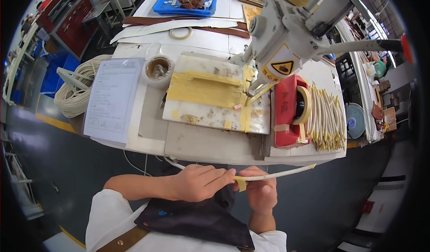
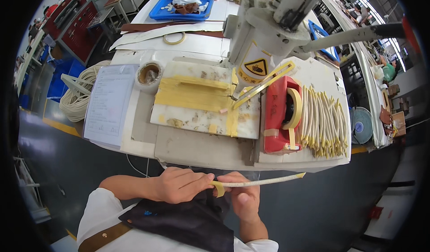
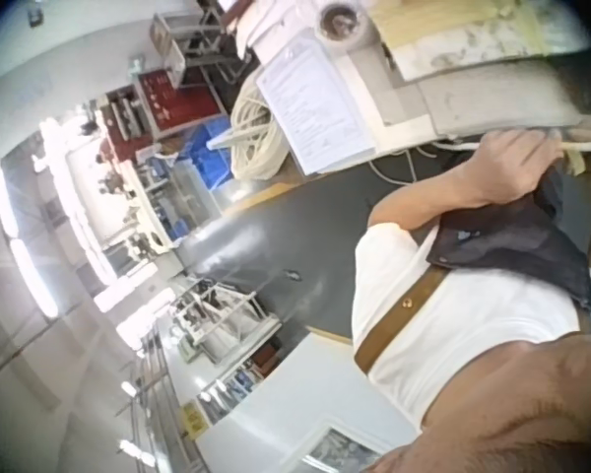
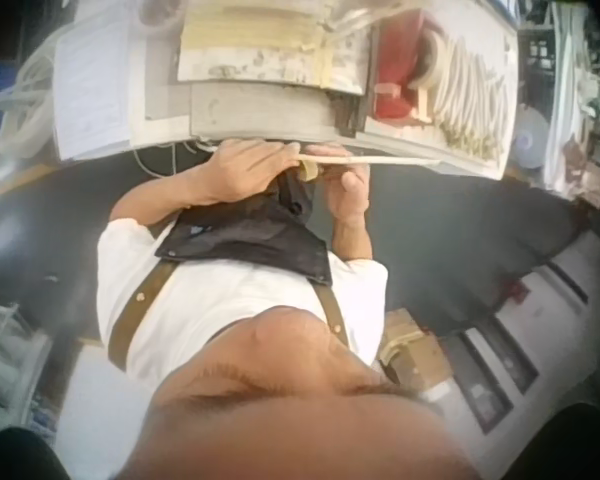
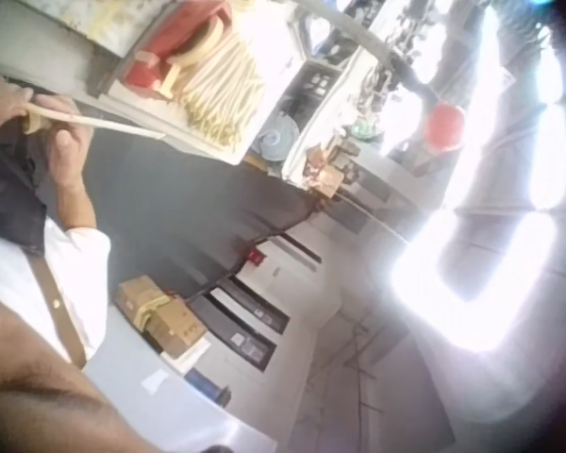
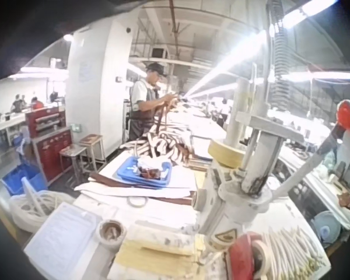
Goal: The person inserts a yellow plastic tip into the end of a white cord and secures it using a manual press machine. They repeat this process for multiple cords, placing the finished items on a stack to the right of the workstation.
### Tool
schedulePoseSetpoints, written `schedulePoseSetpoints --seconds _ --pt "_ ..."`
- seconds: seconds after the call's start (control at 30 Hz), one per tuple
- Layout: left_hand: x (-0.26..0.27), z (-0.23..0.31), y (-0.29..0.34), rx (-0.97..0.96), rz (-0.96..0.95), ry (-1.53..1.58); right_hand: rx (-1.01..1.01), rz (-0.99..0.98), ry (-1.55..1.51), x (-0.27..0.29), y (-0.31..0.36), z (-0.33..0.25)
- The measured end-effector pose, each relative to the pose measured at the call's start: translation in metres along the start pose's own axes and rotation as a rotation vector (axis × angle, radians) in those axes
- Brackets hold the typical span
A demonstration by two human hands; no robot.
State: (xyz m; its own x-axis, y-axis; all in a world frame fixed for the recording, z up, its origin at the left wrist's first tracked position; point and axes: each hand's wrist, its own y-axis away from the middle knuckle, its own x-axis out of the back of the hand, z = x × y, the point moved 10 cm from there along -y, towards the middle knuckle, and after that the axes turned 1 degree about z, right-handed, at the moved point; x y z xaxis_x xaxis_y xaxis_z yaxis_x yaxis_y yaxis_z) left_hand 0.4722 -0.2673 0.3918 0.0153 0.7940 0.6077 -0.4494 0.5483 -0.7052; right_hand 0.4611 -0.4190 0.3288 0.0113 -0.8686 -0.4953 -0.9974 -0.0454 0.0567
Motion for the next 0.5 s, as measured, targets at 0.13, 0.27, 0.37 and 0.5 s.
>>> schedulePoseSetpoints --seconds 0.13,0.27,0.37,0.5 --pt "-0.002 0.006 0.001 -0.1 -0.027 -0.106 -0.062 0.069 0.03 0.009 0.0 0.009" --pt "-0.001 -0.001 -0.002 -0.007 -0.053 -0.051 -0.053 0.036 0.427 0.007 -0.003 -0.002" --pt "-0.009 -0.008 -0.003 0.107 -0.087 0.03 0.096 -0.05 0.741 -0.001 -0.009 -0.019" --pt "-0.024 -0.023 0.003 0.3 -0.286 0.219 0.254 -0.089 1.074 -0.018 -0.014 -0.033"
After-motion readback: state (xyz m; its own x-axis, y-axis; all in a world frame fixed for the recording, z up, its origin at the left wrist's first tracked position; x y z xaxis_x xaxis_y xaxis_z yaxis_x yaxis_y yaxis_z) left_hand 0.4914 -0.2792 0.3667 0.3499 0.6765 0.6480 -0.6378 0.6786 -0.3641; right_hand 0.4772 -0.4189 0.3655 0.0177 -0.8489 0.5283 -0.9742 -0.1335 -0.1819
